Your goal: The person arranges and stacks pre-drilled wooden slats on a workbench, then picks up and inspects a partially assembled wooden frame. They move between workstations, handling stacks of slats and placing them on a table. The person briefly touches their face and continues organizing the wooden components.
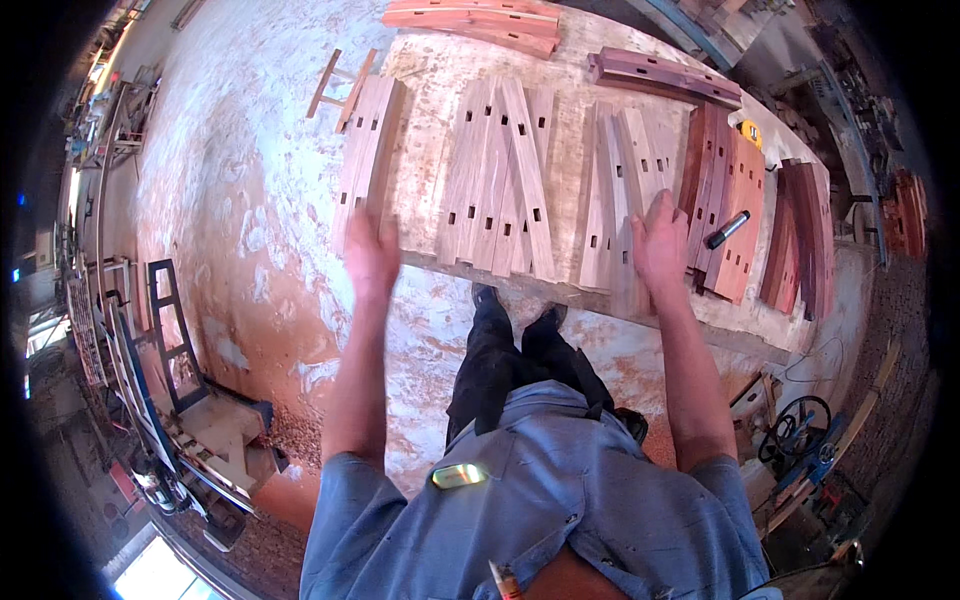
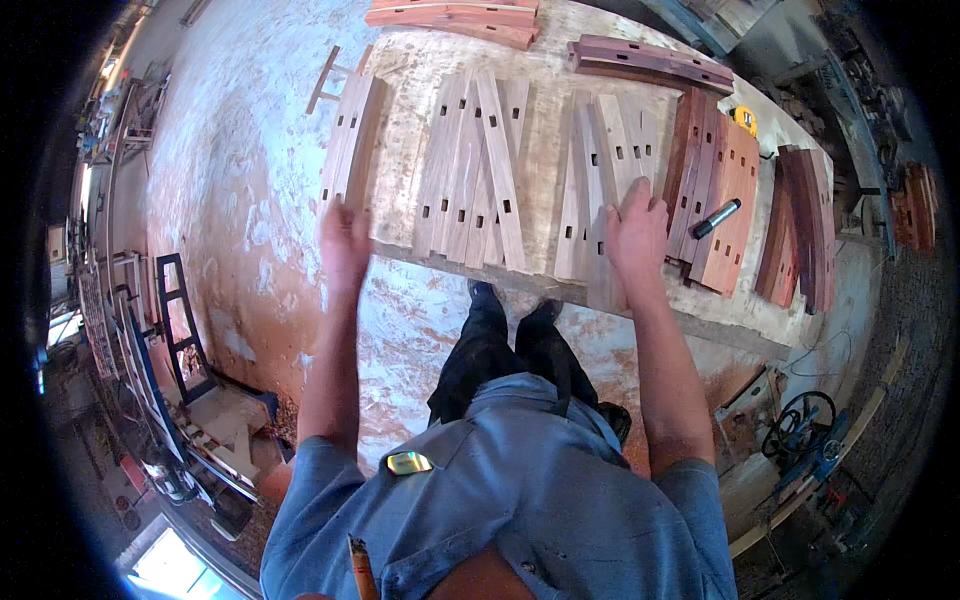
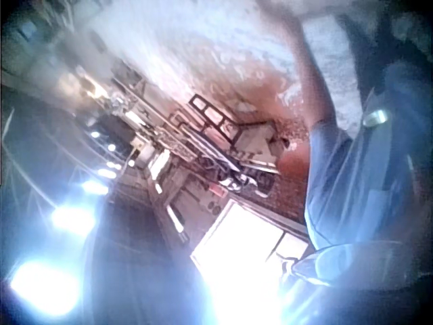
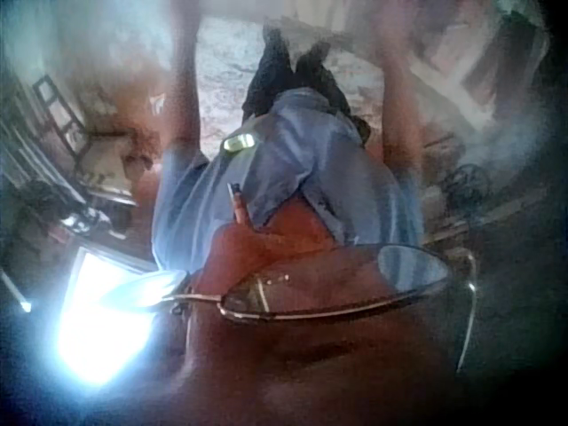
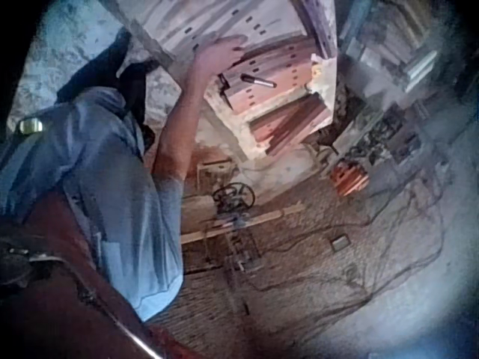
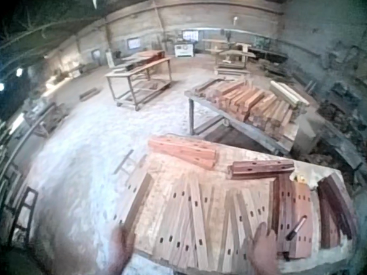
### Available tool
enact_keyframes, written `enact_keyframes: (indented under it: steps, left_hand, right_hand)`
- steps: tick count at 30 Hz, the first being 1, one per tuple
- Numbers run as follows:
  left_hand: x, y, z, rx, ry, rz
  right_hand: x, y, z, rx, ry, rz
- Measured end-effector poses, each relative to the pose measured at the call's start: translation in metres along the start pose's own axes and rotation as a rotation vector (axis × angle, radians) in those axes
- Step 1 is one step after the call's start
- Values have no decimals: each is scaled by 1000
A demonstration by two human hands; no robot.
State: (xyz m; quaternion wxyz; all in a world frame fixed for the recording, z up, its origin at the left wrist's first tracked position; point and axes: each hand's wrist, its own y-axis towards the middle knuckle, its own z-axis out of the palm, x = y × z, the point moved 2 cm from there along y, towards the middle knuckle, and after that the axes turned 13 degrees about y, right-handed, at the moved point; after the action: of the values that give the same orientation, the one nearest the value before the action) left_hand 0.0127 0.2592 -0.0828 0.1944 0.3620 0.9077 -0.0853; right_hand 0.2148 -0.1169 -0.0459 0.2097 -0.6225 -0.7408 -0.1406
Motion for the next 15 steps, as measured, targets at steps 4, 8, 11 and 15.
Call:
enact_keyframes:
  steps: [4, 8, 11, 15]
  left_hand:
    - [27, 38, -18, -163, 360, 20]
    - [21, 49, -12, 57, 427, -84]
    - [23, 54, -4, 34, 437, -66]
    - [46, 53, -3, 228, -197, -198]
  right_hand:
    - [2, -1, 7, -33, 24, 23]
    - [9, 1, 7, -3, -33, 88]
    - [7, 1, 7, -13, -55, 85]
    - [11, -1, 7, -32, -50, 88]
